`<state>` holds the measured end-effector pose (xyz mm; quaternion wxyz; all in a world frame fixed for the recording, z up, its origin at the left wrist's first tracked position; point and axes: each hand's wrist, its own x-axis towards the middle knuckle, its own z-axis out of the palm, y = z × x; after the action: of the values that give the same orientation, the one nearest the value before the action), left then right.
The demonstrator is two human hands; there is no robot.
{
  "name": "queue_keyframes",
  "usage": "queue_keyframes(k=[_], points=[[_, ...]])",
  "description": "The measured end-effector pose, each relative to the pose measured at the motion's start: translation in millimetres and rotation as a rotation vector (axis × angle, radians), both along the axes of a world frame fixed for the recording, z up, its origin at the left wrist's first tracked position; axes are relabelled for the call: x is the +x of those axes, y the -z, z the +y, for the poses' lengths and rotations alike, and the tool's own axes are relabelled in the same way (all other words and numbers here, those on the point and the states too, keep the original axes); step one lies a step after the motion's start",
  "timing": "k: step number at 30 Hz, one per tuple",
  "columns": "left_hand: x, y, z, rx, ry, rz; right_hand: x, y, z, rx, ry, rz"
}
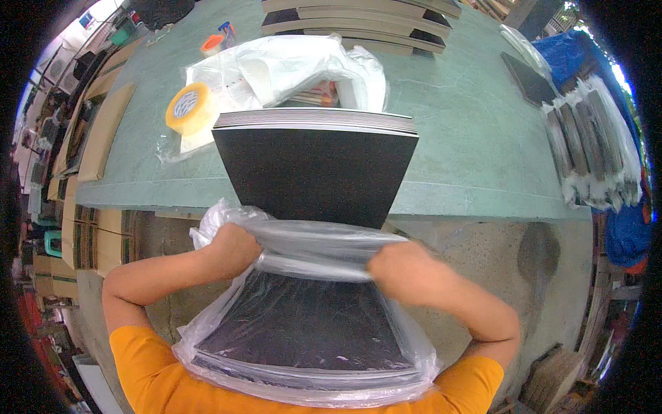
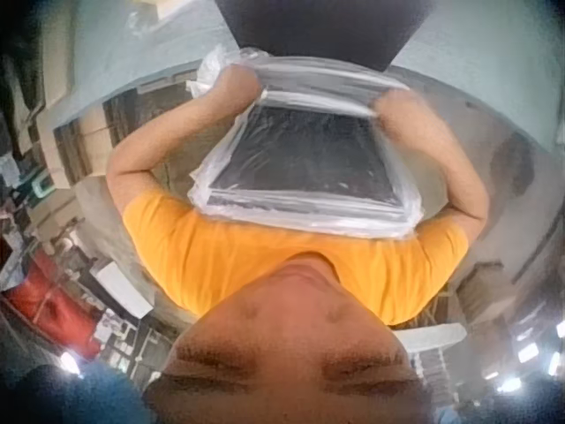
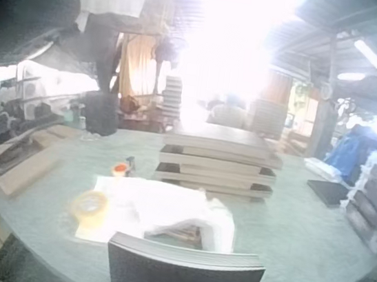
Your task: The person packages black folders into individual plastic bags by hand, sliding each folder into a bag and smoothing the plastic before placing it into a larger stack.
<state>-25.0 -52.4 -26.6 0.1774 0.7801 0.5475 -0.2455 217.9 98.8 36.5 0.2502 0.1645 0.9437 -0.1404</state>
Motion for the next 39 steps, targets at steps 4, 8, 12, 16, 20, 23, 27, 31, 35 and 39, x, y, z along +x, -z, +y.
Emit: queue_keyframes(k=[4,8,12,16,20,23,27,31,35,39], points=[[-12,-41,-4,-0.175,-0.363,-1.001,10,-13,49,0.083,0.666,1.073],[-69,-66,12,0.889,-1.23,-1.126,-4,6,13,0.142,0.429,0.948],[-83,-49,30,1.319,-0.635,-0.244,-22,6,26,0.642,0.376,1.124],[-56,-56,23,1.053,-0.596,-0.295,6,16,30,0.486,0.39,0.914],[-56,-57,28,1.108,-0.601,-0.306,1,14,31,0.453,0.459,1.052],[-56,-63,30,1.096,-0.568,-0.246,-6,8,43,0.566,0.367,0.933],[-55,-62,12,1.162,-0.535,-0.483,12,2,25,0.359,0.539,1.025],[-80,-52,-10,0.716,-0.543,-1.383,56,2,42,-0.85,0.722,1.116],[-85,22,-47,-0.203,-1.185,-1.945,52,62,42,-1.491,0.764,0.728],[-55,129,-57,-0.206,-1.57,-1.791,64,196,25,-1.603,1.073,0.503]])
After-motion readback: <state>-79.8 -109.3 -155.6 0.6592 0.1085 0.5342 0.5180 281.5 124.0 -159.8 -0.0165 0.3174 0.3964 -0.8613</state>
